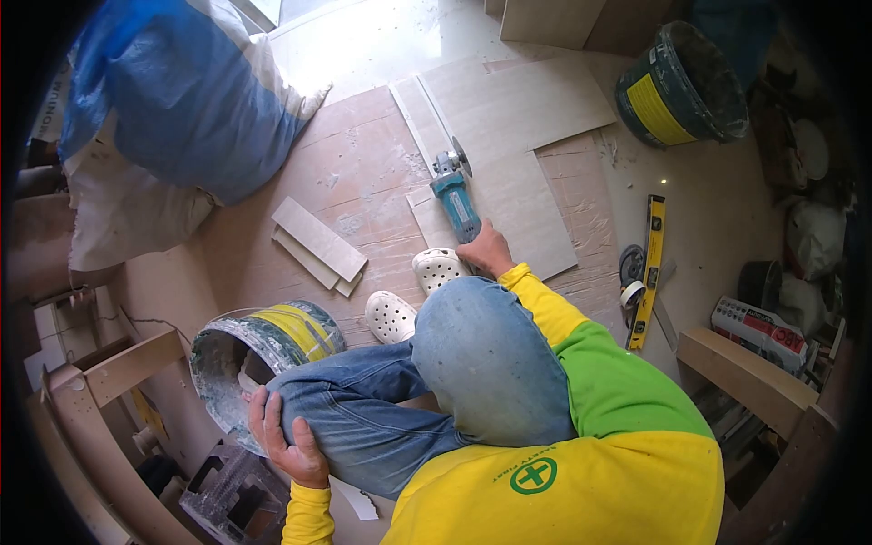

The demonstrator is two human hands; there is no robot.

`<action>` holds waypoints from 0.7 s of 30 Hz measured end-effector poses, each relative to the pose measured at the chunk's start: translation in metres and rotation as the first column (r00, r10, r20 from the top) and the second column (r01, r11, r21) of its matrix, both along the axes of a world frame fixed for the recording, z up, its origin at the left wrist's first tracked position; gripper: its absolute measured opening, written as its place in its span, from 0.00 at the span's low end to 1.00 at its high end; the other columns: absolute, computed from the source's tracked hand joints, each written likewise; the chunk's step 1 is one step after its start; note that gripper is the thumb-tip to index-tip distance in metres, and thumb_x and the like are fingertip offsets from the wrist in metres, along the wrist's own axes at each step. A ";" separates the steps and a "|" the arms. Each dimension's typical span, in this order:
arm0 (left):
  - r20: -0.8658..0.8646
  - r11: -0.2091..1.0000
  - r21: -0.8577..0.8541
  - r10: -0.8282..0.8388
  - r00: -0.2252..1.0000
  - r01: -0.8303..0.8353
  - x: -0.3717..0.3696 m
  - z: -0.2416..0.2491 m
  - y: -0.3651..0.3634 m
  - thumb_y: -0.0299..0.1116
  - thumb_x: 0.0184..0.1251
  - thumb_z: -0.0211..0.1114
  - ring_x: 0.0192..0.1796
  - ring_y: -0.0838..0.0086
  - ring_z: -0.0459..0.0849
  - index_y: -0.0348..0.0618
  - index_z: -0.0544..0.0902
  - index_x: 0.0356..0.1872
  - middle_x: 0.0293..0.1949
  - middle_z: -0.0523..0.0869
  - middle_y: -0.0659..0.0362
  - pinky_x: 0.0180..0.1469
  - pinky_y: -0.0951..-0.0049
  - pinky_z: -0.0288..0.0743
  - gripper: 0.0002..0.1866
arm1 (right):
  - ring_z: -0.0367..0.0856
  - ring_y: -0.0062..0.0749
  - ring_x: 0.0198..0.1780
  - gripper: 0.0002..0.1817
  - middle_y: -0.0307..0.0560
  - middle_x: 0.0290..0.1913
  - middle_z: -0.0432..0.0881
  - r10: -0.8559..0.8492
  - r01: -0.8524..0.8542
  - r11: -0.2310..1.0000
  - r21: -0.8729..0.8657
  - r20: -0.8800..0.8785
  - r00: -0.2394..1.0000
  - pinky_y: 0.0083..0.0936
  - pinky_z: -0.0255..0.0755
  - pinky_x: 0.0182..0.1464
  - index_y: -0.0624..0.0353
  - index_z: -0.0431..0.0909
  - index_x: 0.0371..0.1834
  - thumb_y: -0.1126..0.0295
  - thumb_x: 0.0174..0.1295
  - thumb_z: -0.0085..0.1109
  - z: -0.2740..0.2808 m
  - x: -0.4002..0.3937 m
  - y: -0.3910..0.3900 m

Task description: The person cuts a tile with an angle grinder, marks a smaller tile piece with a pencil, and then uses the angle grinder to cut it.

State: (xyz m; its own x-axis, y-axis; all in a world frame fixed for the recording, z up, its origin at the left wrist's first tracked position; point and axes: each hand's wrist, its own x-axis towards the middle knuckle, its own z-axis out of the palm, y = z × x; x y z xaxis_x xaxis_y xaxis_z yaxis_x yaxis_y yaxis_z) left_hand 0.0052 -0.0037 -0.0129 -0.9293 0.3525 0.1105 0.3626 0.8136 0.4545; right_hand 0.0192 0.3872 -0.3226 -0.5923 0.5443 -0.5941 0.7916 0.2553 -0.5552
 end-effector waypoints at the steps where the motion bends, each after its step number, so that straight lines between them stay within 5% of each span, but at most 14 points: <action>1: 0.016 1.000 0.027 0.007 1.000 -0.007 0.000 0.000 0.000 0.47 0.76 0.58 0.76 0.44 0.66 0.37 0.80 0.63 0.71 0.75 0.43 0.81 0.44 0.49 0.26 | 0.84 0.64 0.56 0.41 0.70 0.53 0.84 -0.002 0.002 1.000 -0.004 0.002 1.000 0.44 0.78 0.61 0.66 0.70 0.60 0.54 0.45 0.73 0.000 -0.002 0.001; 5: 0.016 1.000 0.025 0.004 1.000 -0.004 0.000 -0.002 -0.001 0.47 0.76 0.58 0.76 0.44 0.66 0.37 0.80 0.63 0.71 0.75 0.43 0.81 0.44 0.49 0.26 | 0.85 0.64 0.54 0.40 0.71 0.50 0.85 -0.017 0.017 1.000 0.008 -0.033 0.999 0.46 0.79 0.58 0.67 0.71 0.58 0.55 0.43 0.73 -0.005 -0.012 0.004; 7: -0.009 1.000 -0.022 -0.002 1.000 0.001 -0.001 -0.002 -0.002 0.49 0.77 0.56 0.74 0.50 0.71 0.37 0.80 0.66 0.72 0.75 0.44 0.78 0.52 0.57 0.28 | 0.85 0.64 0.54 0.39 0.71 0.50 0.85 -0.019 0.019 1.000 0.013 -0.062 0.998 0.46 0.79 0.58 0.67 0.72 0.58 0.55 0.43 0.72 -0.003 -0.019 0.006; 10: 0.023 1.000 0.026 0.011 1.000 -0.012 0.000 -0.001 0.001 0.47 0.76 0.58 0.76 0.44 0.67 0.36 0.80 0.64 0.71 0.75 0.43 0.80 0.44 0.49 0.26 | 0.85 0.64 0.54 0.39 0.71 0.50 0.85 -0.036 0.038 0.999 0.019 -0.100 0.994 0.46 0.79 0.58 0.67 0.73 0.57 0.55 0.43 0.72 -0.006 -0.028 0.008; 21: 0.034 0.999 0.024 0.019 0.999 -0.020 0.000 0.001 0.004 0.46 0.77 0.59 0.77 0.45 0.66 0.35 0.79 0.64 0.72 0.74 0.42 0.80 0.47 0.51 0.26 | 0.85 0.63 0.54 0.39 0.70 0.50 0.85 -0.023 0.025 1.000 0.017 -0.095 0.995 0.45 0.79 0.59 0.66 0.71 0.58 0.55 0.44 0.72 -0.009 -0.037 0.008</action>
State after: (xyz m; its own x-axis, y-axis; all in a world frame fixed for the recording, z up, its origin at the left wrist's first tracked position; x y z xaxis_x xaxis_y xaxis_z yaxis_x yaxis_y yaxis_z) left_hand 0.0049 -0.0002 -0.0123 -0.9394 0.3315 0.0878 0.3309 0.8088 0.4862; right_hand -0.0173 0.3953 -0.3313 -0.6319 0.5691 -0.5261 0.7417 0.2472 -0.6235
